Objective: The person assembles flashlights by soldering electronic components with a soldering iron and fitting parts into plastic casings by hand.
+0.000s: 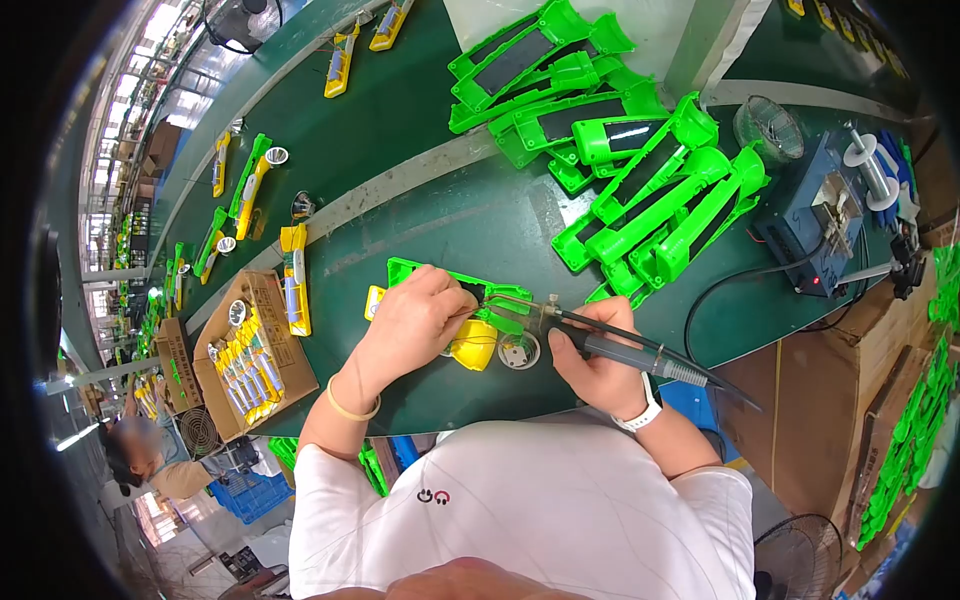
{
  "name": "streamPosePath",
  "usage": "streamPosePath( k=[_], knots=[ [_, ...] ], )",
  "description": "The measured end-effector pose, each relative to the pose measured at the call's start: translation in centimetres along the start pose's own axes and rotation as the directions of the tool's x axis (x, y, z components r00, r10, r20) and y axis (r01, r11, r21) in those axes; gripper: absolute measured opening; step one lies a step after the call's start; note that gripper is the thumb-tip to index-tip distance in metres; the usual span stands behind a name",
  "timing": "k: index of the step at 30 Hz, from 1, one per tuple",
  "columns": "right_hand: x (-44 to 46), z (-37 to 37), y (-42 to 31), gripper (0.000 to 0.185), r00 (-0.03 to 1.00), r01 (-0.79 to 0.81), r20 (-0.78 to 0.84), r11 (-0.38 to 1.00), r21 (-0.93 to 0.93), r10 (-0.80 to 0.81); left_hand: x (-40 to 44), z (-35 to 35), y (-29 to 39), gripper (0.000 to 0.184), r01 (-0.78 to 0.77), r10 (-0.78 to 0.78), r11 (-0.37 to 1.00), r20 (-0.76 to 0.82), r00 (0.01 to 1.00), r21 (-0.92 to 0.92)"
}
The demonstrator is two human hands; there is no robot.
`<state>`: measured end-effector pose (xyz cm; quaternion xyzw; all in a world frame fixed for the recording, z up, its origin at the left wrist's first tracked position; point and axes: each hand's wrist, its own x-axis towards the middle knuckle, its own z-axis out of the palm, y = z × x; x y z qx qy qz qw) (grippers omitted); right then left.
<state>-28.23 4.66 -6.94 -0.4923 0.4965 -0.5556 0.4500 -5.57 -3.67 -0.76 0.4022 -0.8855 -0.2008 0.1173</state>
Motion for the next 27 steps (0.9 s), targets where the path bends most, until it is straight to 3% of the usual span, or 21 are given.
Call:
streamPosePath(
  k=[3, 11, 21, 27],
  knots=[
    [0.0, 0.1, -0.1, 0.028, 0.999, -0.035, -0.035, 0.998, 0.051, 0.036, 0.2, 0.3, 0.3, 0.009, 0.025, -0.026, 0.999, 0.015, 1.0, 0.041],
    [0.7, -0.1, -0.8, 0.026, 0.998, 0.026, 0.053, 0.999, -0.041, -0.024, 0.6, 0.5, 0.8, 0.006, 0.073, -0.075, 0.992, 0.007, 0.997, 0.103],
    [1.6, -0.1, -1.3, 0.024, 0.988, 0.108, 0.125, 0.987, -0.117, -0.093, 0.5, 0.0, 0.7, 0.006, 0.081, -0.082, 0.996, 0.02, 0.996, 0.031],
    [1.7, 0.2, -1.4, 0.024, 0.992, 0.051, 0.122, 0.991, -0.124, -0.036, 0.6, 0.1, 0.8, 0.006, 0.097, -0.099, 0.994, 0.037, 0.994, 0.059]
  ],
)
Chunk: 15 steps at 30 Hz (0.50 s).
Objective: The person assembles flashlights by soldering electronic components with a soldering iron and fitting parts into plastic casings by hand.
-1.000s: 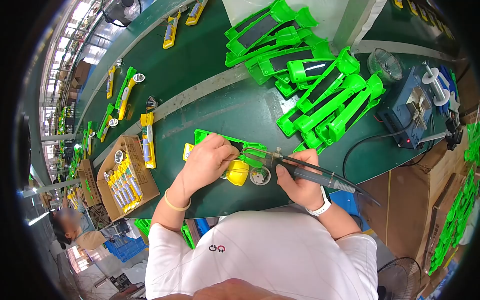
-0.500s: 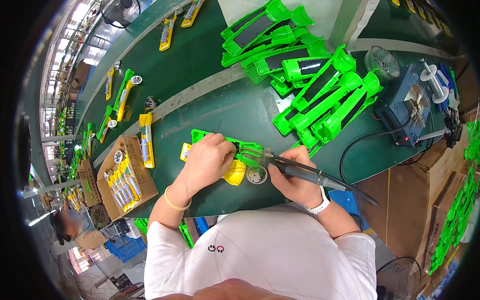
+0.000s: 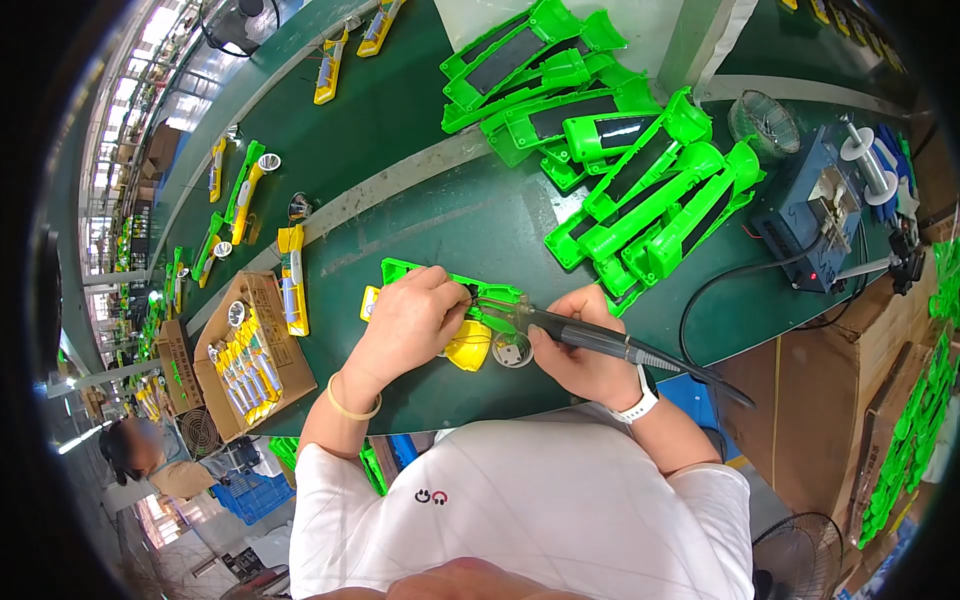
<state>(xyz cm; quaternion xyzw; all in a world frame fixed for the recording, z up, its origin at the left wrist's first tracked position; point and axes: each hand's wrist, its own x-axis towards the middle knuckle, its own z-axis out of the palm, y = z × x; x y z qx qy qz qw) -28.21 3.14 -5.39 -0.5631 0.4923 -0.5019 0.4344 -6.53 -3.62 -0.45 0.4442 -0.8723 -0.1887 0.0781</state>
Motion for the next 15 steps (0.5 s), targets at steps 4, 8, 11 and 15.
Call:
streamPosePath(
  k=[4, 8, 11, 15],
  knots=[
    [-0.49, -0.02, 0.65, 0.024, 0.998, 0.007, -0.056, 0.997, 0.076, -0.002, 0.09, -0.12, -0.07, 0.006, -0.017, 0.016, 1.0, 0.021, 1.0, 0.014],
    [-0.68, 0.02, 0.59, 0.024, 0.996, -0.03, -0.083, 0.989, 0.144, 0.042, 0.15, -0.15, 0.06, 0.006, -0.019, 0.018, 0.999, 0.026, 0.999, 0.029],
    [-0.65, -0.63, 0.31, 0.025, 0.998, -0.057, 0.02, 0.996, 0.062, 0.056, 0.22, 0.14, 0.05, 0.006, -0.009, 0.009, 0.999, 0.009, 1.0, 0.044],
    [-0.41, -0.82, -0.16, 0.025, 0.995, -0.061, 0.077, 0.997, 0.042, 0.058, 0.23, 0.09, 0.16, 0.007, 0.004, -0.004, 0.999, 0.003, 1.0, 0.043]
  ],
)
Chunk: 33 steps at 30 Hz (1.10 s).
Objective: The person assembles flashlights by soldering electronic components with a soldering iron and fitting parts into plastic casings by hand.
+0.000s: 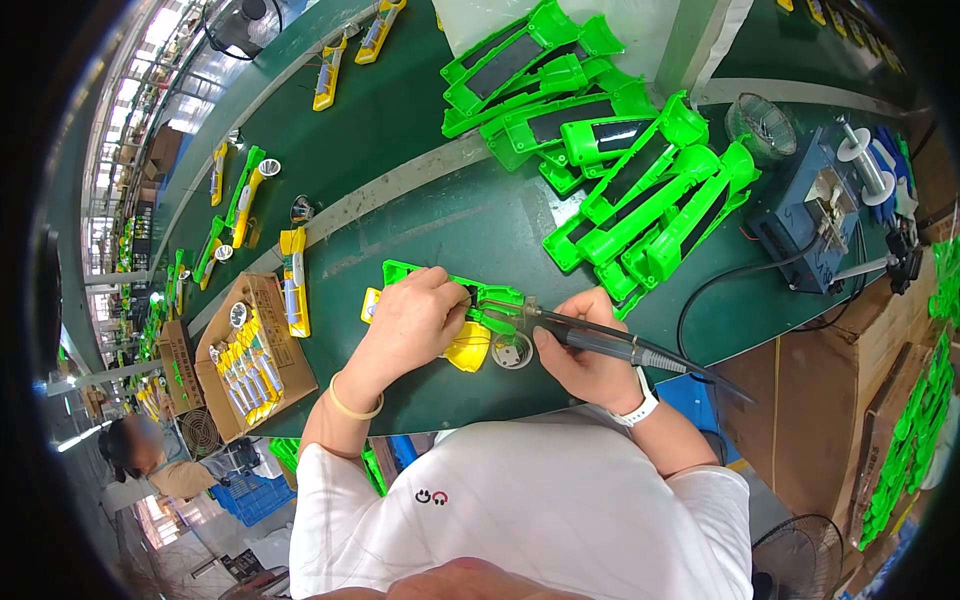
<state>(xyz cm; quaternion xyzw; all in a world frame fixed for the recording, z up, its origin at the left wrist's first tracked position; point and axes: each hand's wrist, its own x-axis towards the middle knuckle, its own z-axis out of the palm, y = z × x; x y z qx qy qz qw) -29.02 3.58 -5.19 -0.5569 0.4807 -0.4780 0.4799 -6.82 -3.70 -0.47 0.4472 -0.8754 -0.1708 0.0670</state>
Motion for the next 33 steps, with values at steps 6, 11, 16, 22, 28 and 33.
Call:
streamPosePath(
  k=[6, 11, 16, 22, 28, 33],
  knots=[
    [0.6, 0.8, -0.2, 0.024, 0.991, 0.105, -0.077, 0.993, -0.051, -0.108, -0.1, 0.1, 0.0, 0.006, 0.0, 0.0, 1.0, -0.004, 1.0, 0.004],
    [-0.4, 0.9, 0.7, 0.026, 0.968, 0.163, -0.204, 0.985, 0.05, -0.15, -0.1, 0.2, -0.1, 0.007, -0.004, 0.004, 1.0, 0.001, 1.0, 0.014],
    [-0.4, 1.1, -1.0, 0.027, 0.98, 0.075, -0.201, 0.933, 0.352, -0.003, -0.3, 0.4, -0.3, 0.006, -0.022, 0.022, 1.0, -0.007, 1.0, 0.016],
    [2.1, 3.8, -1.4, 0.028, 0.987, -0.037, -0.132, 0.917, 0.397, 0.097, -0.5, 0.6, -0.3, 0.007, -0.013, 0.014, 0.999, -0.022, 1.0, 0.039],
    [2.7, 4.3, 0.3, 0.024, 0.989, 0.002, -0.138, 0.928, 0.372, 0.054, -0.7, 0.6, -0.2, 0.006, -0.02, 0.021, 0.999, -0.033, 0.999, 0.028],
    [2.5, 3.7, 0.1, 0.025, 0.986, -0.016, -0.147, 0.92, 0.392, 0.08, -0.7, 0.9, 0.6, 0.007, -0.037, 0.037, 0.999, -0.031, 0.999, 0.021]
  ],
)
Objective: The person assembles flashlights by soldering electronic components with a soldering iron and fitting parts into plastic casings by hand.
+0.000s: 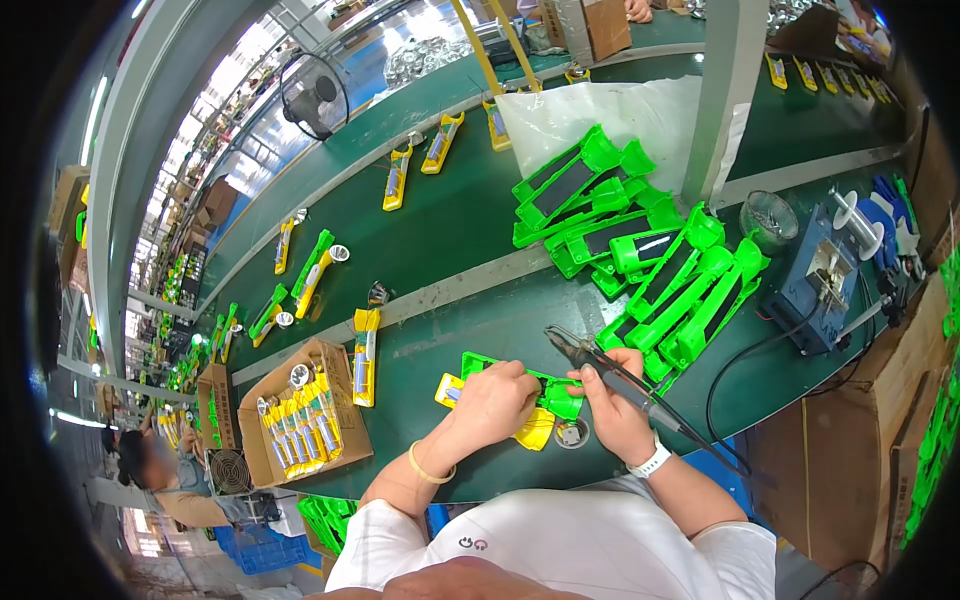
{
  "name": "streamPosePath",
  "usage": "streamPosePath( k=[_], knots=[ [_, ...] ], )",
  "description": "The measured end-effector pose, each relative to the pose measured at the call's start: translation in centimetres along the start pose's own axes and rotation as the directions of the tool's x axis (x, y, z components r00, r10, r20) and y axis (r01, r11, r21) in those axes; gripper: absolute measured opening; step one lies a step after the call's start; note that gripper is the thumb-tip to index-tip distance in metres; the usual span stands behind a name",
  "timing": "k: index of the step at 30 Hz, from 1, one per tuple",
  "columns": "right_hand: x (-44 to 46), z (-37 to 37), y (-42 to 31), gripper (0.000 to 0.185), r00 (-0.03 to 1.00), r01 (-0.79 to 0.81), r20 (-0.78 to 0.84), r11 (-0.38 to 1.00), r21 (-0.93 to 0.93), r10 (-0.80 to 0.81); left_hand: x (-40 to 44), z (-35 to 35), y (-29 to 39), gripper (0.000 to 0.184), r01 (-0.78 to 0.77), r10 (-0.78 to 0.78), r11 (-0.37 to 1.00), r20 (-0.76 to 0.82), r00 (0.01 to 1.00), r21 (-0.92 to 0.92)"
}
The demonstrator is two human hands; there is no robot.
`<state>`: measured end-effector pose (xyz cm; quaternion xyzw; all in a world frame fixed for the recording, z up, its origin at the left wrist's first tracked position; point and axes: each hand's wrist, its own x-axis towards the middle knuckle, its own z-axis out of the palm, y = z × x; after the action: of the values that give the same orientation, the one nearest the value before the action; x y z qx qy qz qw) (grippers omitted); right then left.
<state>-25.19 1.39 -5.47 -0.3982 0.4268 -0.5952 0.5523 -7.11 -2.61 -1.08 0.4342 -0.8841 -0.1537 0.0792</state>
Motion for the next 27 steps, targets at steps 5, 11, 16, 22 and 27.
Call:
streamPosePath(
  k=[5, 11, 16, 22, 27],
  knots=[
    [-0.3, 0.0, -0.3, 0.026, 1.0, 0.009, 0.026, 1.0, -0.021, -0.009, -0.1, 0.1, 0.2, 0.007, 0.015, -0.015, 1.0, -0.004, 1.0, 0.003],
    [-0.4, -0.1, -0.4, 0.026, 1.0, 0.009, 0.027, 0.999, -0.048, -0.007, -0.1, 0.1, 0.3, 0.006, 0.036, -0.036, 0.999, 0.004, 0.999, -0.001],
    [-0.3, 0.0, -0.1, 0.021, 0.999, 0.043, 0.004, 0.996, -0.073, -0.043, -0.4, 0.2, 0.2, 0.007, 0.05, -0.05, 0.999, 0.014, 0.999, -0.008],
    [-0.3, -0.1, -0.2, 0.026, 1.0, 0.002, 0.019, 0.998, -0.057, -0.001, -0.5, -0.2, 0.1, 0.01, 0.093, -0.094, 0.991, -0.013, 0.995, -0.101],
    [-0.3, 0.0, -0.1, 0.026, 1.0, -0.021, -0.021, 0.998, -0.066, 0.019, -1.8, -1.6, -0.4, 0.018, 0.021, -0.077, 0.977, -0.264, 0.961, -0.21]
  ],
)
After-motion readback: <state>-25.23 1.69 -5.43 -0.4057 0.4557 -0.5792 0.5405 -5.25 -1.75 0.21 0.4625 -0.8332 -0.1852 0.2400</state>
